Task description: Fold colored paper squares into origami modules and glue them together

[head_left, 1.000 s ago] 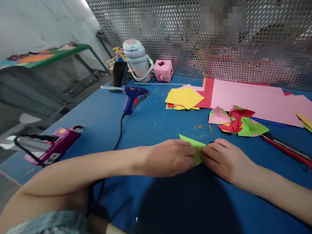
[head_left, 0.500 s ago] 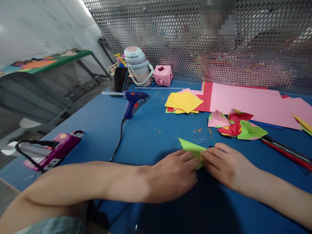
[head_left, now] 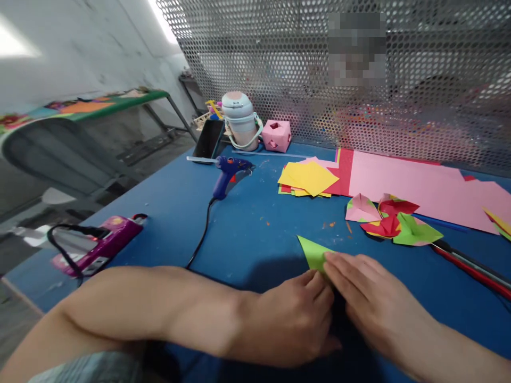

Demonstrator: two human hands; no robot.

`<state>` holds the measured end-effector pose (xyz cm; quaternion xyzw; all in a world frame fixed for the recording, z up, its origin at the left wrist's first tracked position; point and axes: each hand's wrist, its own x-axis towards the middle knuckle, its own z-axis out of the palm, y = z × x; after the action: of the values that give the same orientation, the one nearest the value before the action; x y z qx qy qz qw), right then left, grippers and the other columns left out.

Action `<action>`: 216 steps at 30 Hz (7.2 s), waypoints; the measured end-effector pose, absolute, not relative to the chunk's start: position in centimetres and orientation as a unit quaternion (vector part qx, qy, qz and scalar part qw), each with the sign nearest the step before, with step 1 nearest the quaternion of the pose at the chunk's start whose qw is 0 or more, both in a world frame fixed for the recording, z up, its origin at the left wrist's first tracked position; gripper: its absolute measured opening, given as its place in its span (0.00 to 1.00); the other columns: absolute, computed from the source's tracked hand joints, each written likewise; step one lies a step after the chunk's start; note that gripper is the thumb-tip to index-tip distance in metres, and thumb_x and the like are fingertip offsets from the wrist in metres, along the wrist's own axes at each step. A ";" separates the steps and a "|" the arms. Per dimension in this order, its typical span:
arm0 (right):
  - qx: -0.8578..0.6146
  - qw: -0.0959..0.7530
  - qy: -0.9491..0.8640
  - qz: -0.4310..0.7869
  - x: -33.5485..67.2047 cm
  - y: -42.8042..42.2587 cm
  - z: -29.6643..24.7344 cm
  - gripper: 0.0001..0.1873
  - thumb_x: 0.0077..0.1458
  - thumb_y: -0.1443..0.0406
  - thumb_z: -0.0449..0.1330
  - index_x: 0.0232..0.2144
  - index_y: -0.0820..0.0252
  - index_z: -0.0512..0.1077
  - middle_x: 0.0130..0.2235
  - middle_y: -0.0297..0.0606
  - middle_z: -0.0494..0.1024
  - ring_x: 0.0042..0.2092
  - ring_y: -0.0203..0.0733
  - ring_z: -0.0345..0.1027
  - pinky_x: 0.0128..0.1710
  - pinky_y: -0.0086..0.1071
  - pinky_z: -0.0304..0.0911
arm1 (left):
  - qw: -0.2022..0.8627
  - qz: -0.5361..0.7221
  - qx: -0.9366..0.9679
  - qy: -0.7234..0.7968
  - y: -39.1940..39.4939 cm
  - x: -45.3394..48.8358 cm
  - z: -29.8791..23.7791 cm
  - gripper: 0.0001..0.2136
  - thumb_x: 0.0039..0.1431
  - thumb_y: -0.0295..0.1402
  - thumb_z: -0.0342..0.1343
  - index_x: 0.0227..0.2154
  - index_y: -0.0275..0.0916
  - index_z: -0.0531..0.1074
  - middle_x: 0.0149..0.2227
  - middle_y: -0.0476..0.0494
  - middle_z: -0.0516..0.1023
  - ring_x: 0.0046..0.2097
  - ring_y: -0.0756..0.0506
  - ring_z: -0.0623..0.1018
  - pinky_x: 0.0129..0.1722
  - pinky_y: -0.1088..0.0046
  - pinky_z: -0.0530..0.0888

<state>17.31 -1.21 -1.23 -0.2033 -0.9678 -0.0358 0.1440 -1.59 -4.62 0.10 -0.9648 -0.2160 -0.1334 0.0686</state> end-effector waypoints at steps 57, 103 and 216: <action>-0.272 0.147 -0.949 -0.065 20.7 -0.8 0.4 0.16 0.58 0.67 0.49 0.43 0.69 0.72 0.39 0.48 0.79 0.42 0.48 0.72 0.54 0.52 0.53 | 0.036 0.049 -0.908 -0.414 -0.4 -3.7 2.2 0.15 0.58 0.38 0.47 0.41 0.32 0.68 0.31 0.37 0.74 0.34 0.39 0.74 0.31 0.63 0.71; -0.443 0.266 -0.807 0.286 19.8 0.8 -1.5 0.23 0.56 0.71 0.47 0.54 0.57 0.60 0.47 0.40 0.76 0.45 0.43 0.72 0.42 0.35 0.70 | -0.281 -0.255 -0.802 -0.461 3.2 -3.9 -0.4 0.05 0.51 0.22 0.50 0.26 0.36 0.69 0.26 0.51 0.70 0.30 0.52 0.69 0.31 0.77 0.66; -0.155 0.155 -0.970 -0.102 19.8 0.5 -0.8 0.14 0.58 0.72 0.47 0.39 0.60 0.72 0.40 0.42 0.75 0.43 0.43 0.67 0.51 0.44 0.55 | -0.216 -0.162 -0.931 -0.245 5.2 -6.5 -0.2 0.08 0.60 0.25 0.46 0.34 0.33 0.71 0.34 0.40 0.71 0.39 0.47 0.69 0.41 0.72 0.68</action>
<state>19.83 0.46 -0.84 -0.1549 -0.9703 -0.1017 0.1554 -6.51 5.16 -0.18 -0.9311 -0.2451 -0.1618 -0.2162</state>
